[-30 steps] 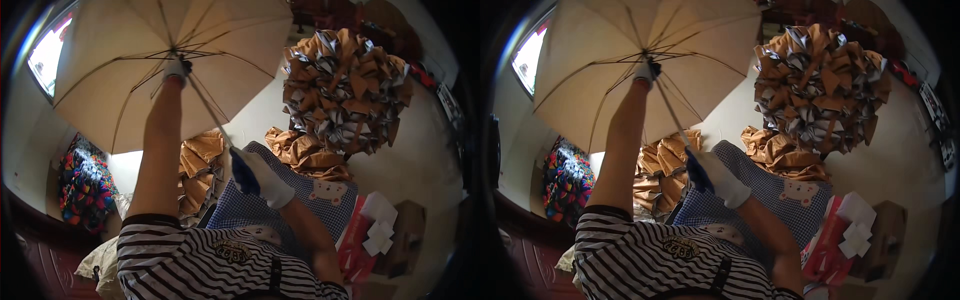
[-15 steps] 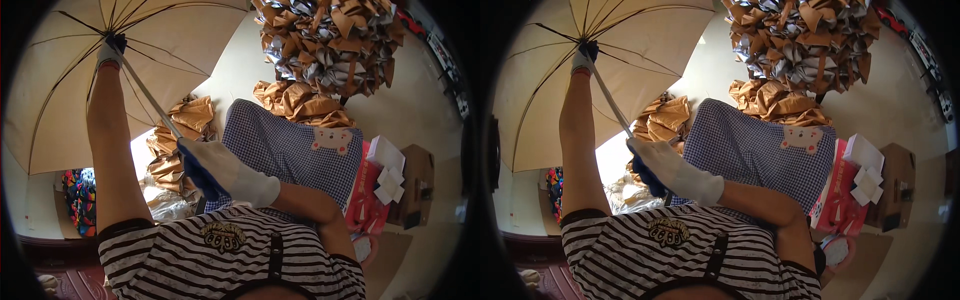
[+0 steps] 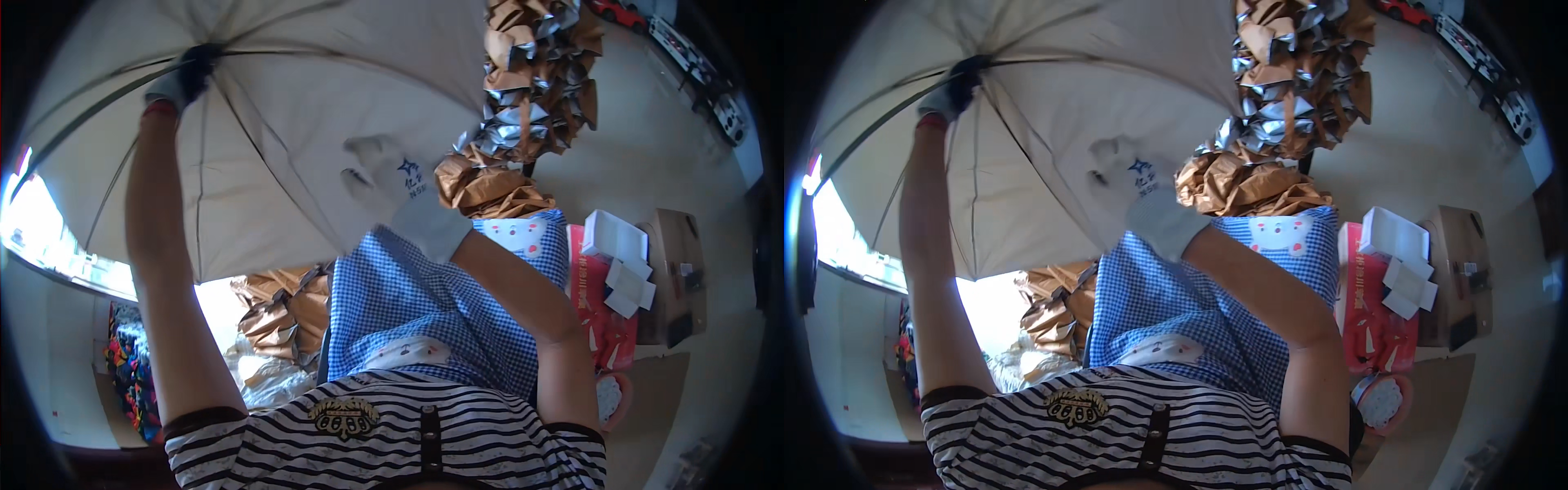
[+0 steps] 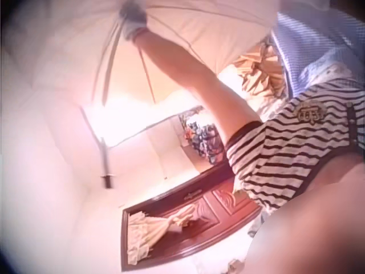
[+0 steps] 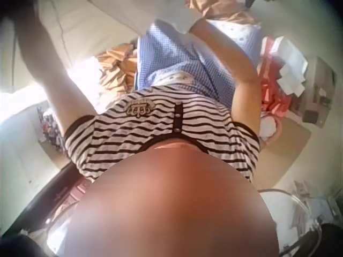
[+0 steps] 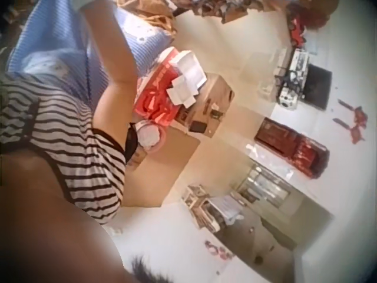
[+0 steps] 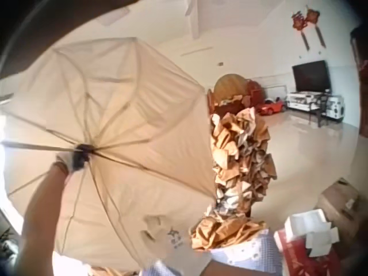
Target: Using a glue gun to attach the umbrella fabric to the metal ribs.
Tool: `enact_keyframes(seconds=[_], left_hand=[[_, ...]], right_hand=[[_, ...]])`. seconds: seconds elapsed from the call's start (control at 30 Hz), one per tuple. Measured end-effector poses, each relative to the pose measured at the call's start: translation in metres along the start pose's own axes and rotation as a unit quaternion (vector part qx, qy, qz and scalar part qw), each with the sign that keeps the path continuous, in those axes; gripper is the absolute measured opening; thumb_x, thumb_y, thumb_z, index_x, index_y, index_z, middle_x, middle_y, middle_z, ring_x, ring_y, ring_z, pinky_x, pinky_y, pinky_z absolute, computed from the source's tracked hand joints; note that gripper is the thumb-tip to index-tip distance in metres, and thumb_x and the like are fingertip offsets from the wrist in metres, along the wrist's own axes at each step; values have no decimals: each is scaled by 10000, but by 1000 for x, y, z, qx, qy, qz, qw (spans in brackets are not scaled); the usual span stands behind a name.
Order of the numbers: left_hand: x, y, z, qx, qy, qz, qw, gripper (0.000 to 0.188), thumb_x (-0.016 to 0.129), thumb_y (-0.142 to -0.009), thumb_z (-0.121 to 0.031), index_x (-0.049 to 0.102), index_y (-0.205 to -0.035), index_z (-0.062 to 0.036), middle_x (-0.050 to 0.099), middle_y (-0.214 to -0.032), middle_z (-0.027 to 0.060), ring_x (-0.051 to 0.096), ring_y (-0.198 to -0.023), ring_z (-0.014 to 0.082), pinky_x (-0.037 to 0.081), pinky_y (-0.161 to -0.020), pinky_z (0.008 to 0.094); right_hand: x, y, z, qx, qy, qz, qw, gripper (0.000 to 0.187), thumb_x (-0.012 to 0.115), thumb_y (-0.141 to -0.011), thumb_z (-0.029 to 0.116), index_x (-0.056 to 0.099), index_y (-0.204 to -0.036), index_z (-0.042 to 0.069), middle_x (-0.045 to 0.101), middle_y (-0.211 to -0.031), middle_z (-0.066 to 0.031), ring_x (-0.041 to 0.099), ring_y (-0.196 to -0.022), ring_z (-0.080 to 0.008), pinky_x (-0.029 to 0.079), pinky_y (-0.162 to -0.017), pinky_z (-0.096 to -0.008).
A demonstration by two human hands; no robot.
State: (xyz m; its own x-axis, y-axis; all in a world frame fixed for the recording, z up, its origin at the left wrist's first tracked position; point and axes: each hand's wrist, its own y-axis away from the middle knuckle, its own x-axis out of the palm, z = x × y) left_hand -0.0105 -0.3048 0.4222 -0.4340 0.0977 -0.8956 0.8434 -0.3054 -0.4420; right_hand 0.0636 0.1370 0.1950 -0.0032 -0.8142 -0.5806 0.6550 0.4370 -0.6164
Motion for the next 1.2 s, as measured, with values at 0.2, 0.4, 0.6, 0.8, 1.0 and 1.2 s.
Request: enact_keyframes(seconds=[0.2, 0.4, 0.6, 0.8, 1.0, 1.2], left_hand=[[228, -71, -182, -348, 571, 176, 722, 314, 506, -952, -278, 636, -1204, -142, 652, -880, 2, 481, -545, 77, 337, -431, 219], [314, -101, -315, -351, 499, 214, 763, 240, 646, -883, -333, 664, -736, -144, 566, -583, 8, 515, -445, 133, 403, -398, 247], [341, -88, -299, -376, 652, 197, 628, 276, 598, -914, -370, 672, -873, -107, 650, -724, 70, 595, -522, 186, 500, -468, 295], [314, 1, -313, -363, 686, 76, 626, 383, 565, -966, -314, 565, -1261, -70, 681, -886, 98, 661, -715, 194, 539, -555, 293], [284, 12, -346, -284, 666, -30, 689, 442, 554, -973, -207, 472, -1390, -86, 682, -980, 119, 668, -772, 175, 548, -589, 260], [277, -48, -349, -301, 708, -64, 635, 349, 537, -985, -333, 631, -1136, -32, 683, -816, 67, 643, -627, 137, 524, -548, 270]], right_hand=[[-8, 67, -116, 109, 395, 43, 911, 686, 678, -783, 371, 466, -1340, 30, 487, -1324, -148, 443, -1237, -328, 321, -1017, -595], [-7, 146, -180, 224, 482, 55, 846, 769, 691, -780, 366, 410, -1417, 41, 494, -1300, -142, 482, -1159, -276, 286, -1021, -639], [4, 153, -189, 227, 454, 26, 861, 667, 637, -823, 340, 443, -1392, 51, 537, -1230, -139, 499, -1129, -272, 261, -1037, -653], [18, 151, -196, 232, 453, 98, 855, 597, 613, -838, 311, 473, -1364, 66, 547, -1215, -158, 500, -1135, -303, 227, -1045, -675], [-46, 112, -174, 131, 335, 67, 931, 559, 686, -796, 317, 542, -1283, 84, 604, -1083, -168, 579, -1009, -325, 354, -1001, -599], [-280, -56, -269, 100, 442, -389, 802, 787, 710, -801, 351, 356, -1439, 58, 560, -1234, -263, 550, -1143, -406, 450, -942, -464]])
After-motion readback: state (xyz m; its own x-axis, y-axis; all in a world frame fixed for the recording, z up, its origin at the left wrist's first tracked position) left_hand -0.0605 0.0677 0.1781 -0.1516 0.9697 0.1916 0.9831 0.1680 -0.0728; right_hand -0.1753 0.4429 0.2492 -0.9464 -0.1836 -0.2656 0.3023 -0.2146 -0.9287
